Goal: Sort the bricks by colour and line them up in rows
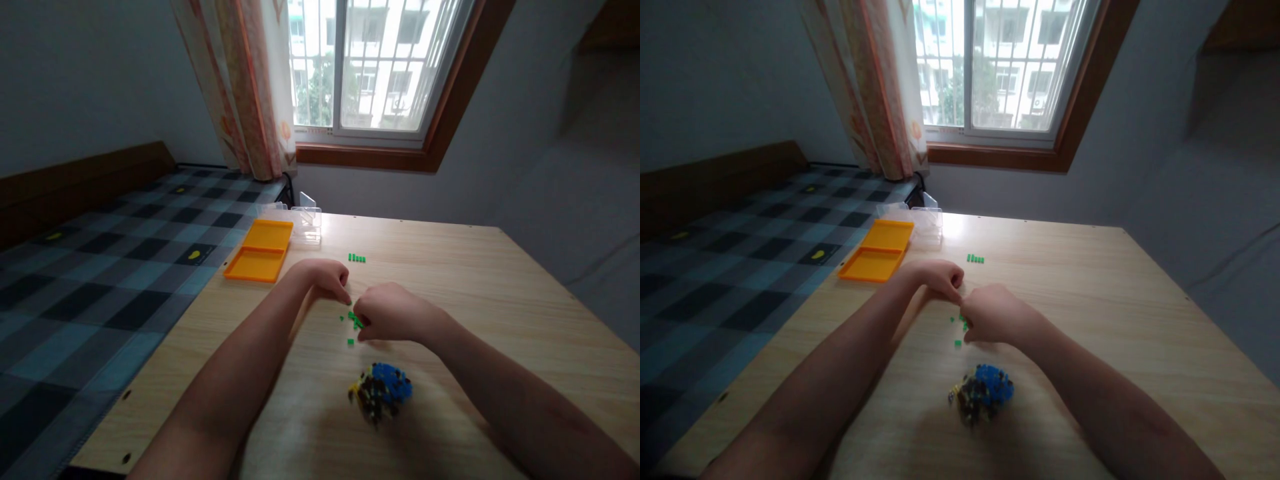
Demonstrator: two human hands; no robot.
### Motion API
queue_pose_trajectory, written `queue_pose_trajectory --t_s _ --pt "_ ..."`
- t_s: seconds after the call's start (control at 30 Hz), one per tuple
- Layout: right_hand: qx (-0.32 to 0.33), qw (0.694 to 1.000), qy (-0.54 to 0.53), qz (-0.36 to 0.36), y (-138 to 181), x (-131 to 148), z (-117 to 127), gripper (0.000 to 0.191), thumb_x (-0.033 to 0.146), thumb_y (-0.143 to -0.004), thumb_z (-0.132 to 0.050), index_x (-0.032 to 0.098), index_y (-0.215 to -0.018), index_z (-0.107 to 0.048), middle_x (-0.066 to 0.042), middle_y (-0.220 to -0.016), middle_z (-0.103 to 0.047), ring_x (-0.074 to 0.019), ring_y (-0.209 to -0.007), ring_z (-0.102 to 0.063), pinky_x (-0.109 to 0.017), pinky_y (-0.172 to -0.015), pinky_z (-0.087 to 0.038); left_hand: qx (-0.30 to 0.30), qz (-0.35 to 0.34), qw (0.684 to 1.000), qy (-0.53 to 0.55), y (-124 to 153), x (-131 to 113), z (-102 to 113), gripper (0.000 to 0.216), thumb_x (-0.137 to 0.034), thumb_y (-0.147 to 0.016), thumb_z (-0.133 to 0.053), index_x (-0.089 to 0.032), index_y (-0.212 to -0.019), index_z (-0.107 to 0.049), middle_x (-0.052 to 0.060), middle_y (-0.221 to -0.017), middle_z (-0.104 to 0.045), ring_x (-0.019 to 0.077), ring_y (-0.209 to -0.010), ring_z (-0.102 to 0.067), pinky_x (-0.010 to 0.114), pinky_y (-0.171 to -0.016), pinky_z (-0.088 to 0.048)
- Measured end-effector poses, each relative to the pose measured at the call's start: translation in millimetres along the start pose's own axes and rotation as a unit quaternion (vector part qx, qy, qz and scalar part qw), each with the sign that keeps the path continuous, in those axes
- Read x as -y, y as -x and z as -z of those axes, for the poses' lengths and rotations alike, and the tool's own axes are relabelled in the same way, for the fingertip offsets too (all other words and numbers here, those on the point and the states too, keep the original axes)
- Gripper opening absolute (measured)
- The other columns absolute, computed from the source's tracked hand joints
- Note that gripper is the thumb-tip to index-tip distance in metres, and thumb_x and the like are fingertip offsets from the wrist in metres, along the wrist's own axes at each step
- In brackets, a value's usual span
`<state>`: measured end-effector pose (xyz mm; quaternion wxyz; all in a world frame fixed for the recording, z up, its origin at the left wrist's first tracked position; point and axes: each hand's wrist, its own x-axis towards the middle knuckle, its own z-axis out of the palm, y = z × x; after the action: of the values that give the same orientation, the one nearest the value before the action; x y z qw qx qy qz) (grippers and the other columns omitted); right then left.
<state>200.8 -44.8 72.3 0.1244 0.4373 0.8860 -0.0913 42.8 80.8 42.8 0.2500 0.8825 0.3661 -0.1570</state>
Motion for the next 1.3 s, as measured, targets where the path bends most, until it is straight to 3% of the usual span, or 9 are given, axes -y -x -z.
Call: queue_pose_trajectory --t_s 0.17,0.43,0.6,0.77,0.93,1.07,1.3 --pt "-0.031 0.998 -0.027 0.046 1.7 -3.0 2.3 0.014 0.030 -0.079 -0.069 0.026 -0.089 -0.079 -0.004 -0.081 -0.075 -0.0198 -0.074 -0.067 -0.028 -0.060 -0.037 0.003 0.006 1.000 0.005 0.0 -0.5 0.2 0.040 -0.055 -0.062 -0.073 -0.020 -0.078 -0.065 -0.002 -0.071 -0.063 0.0152 -0.068 -0.052 0.026 -0.058 -0.034" --pt "-0.008 0.998 -0.023 0.053 -8.7 16.4 -12.1 0.019 0.023 -0.079 -0.064 0.023 -0.087 -0.080 -0.008 -0.082 -0.075 -0.0205 -0.072 -0.065 -0.029 -0.061 -0.041 -0.011 0.012 1.000 -0.007 -0.4 -4.2 -1.2 0.039 -0.055 -0.062 -0.074 -0.020 -0.077 -0.067 -0.001 -0.068 -0.064 0.0166 -0.066 -0.052 0.027 -0.059 -0.035" --pt "-0.017 0.998 -0.023 0.063 -0.6 8.7 0.7 0.021 0.022 -0.081 -0.060 0.022 -0.085 -0.080 -0.007 -0.079 -0.074 -0.0190 -0.068 -0.064 -0.029 -0.059 -0.037 -0.020 0.013 1.000 -0.007 -3.0 -1.3 -2.0 0.037 -0.052 -0.061 -0.074 -0.020 -0.077 -0.067 -0.001 -0.068 -0.064 0.0164 -0.067 -0.053 0.027 -0.058 -0.035" --pt "-0.090 0.996 -0.016 -0.017 6.1 -36.0 13.0 0.026 0.021 -0.081 -0.055 0.024 -0.089 -0.079 -0.005 -0.079 -0.075 -0.0157 -0.067 -0.061 -0.028 -0.058 -0.032 -0.036 0.017 0.999 -0.002 -9.6 5.7 -4.3 0.036 -0.054 -0.066 -0.070 -0.020 -0.079 -0.068 -0.002 -0.070 -0.064 0.0149 -0.066 -0.052 0.026 -0.057 -0.034" --pt "-0.080 0.989 -0.004 -0.124 -6.3 -71.5 1.2 0.028 0.020 -0.082 -0.054 0.020 -0.092 -0.080 -0.008 -0.085 -0.077 -0.0162 -0.069 -0.062 -0.027 -0.057 -0.031 -0.051 0.021 0.998 -0.011 -10.7 6.4 -4.4 0.036 -0.055 -0.074 -0.064 -0.019 -0.075 -0.069 0.001 -0.068 -0.064 0.0154 -0.065 -0.051 0.027 -0.059 -0.034" --pt "-0.055 0.989 -0.007 -0.135 -16.5 -73.0 -10.4 0.027 0.019 -0.081 -0.056 0.019 -0.093 -0.081 -0.010 -0.089 -0.077 -0.0172 -0.071 -0.064 -0.026 -0.059 -0.036 -0.052 0.026 0.998 -0.016 -7.8 4.0 -2.7 0.038 -0.055 -0.079 -0.059 -0.019 -0.074 -0.069 0.001 -0.068 -0.064 0.0159 -0.064 -0.051 0.029 -0.060 -0.035" --pt "-0.086 0.987 0.027 -0.136 -24.6 -67.3 -18.2 0.026 0.020 -0.084 -0.055 0.020 -0.088 -0.080 -0.010 -0.089 -0.076 -0.0197 -0.080 -0.066 -0.027 -0.065 -0.038 -0.052 0.034 0.998 -0.012 -8.4 3.5 -3.3 0.032 -0.051 -0.072 -0.065 -0.020 -0.077 -0.069 0.000 -0.071 -0.065 0.0153 -0.065 -0.052 0.027 -0.058 -0.034"
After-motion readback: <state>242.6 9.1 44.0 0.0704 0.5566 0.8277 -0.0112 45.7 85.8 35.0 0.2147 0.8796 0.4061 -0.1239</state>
